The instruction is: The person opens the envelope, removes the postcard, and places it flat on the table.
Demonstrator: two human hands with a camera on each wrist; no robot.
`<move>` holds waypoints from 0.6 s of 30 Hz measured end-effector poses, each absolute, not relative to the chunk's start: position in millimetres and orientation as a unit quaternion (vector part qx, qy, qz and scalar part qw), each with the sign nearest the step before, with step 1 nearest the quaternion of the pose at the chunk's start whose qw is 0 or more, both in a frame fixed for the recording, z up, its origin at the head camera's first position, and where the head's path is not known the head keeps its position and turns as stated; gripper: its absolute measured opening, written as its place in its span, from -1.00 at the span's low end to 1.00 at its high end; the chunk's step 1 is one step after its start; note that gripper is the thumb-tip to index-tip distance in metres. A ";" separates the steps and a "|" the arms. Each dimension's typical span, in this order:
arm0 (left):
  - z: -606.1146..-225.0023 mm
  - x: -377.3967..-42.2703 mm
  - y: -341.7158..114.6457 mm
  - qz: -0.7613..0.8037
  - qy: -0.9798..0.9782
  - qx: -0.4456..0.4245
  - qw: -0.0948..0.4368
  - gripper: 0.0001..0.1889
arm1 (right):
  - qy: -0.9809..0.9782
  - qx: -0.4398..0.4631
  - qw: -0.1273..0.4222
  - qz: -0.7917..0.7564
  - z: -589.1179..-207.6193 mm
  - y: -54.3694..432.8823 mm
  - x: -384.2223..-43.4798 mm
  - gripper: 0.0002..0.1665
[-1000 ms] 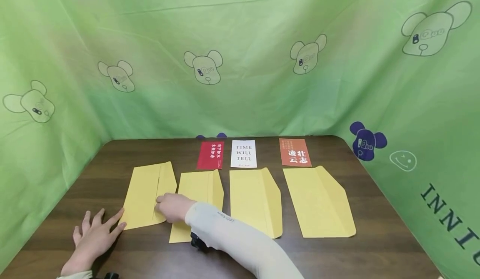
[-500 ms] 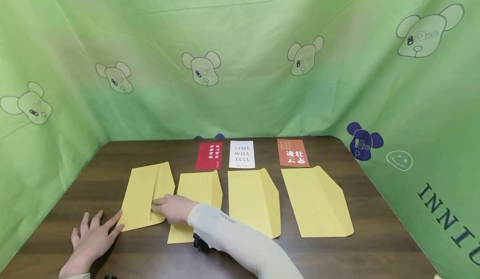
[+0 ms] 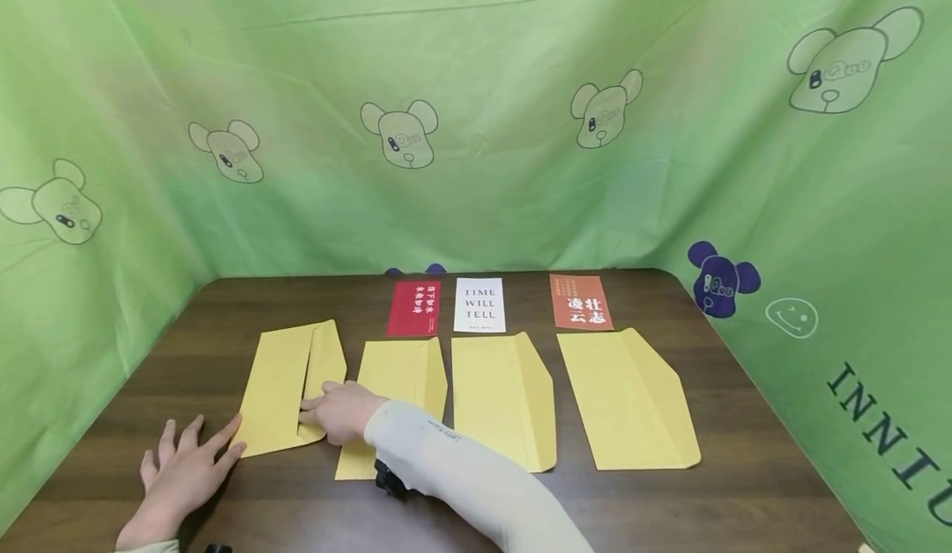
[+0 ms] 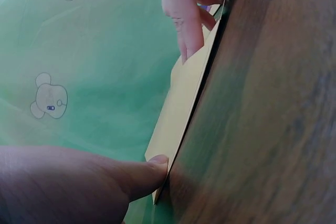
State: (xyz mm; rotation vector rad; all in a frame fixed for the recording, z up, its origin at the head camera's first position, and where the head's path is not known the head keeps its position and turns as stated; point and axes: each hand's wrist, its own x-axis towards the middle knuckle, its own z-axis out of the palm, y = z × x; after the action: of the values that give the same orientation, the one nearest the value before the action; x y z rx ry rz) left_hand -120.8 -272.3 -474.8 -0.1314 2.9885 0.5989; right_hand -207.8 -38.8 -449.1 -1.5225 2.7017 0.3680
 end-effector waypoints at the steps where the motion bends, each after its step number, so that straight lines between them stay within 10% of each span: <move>1: -474.4 -121.1 -272.3 0.196 0.979 -0.043 0.046 -0.37 | 0.865 -0.487 0.009 0.120 -448.1 -40.1 -207.3 -0.31; 18: -471.1 -119.9 -273.2 0.189 0.979 -0.043 0.066 -0.31 | 0.862 -0.490 -0.004 0.133 -433.0 -47.5 -205.4 -0.76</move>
State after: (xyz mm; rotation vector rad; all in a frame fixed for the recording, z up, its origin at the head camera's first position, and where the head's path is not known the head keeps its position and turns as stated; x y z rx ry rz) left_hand -119.9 -273.2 -471.1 -0.1296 2.9515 0.5689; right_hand -205.4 -47.5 -433.0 -1.5418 2.7135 0.4191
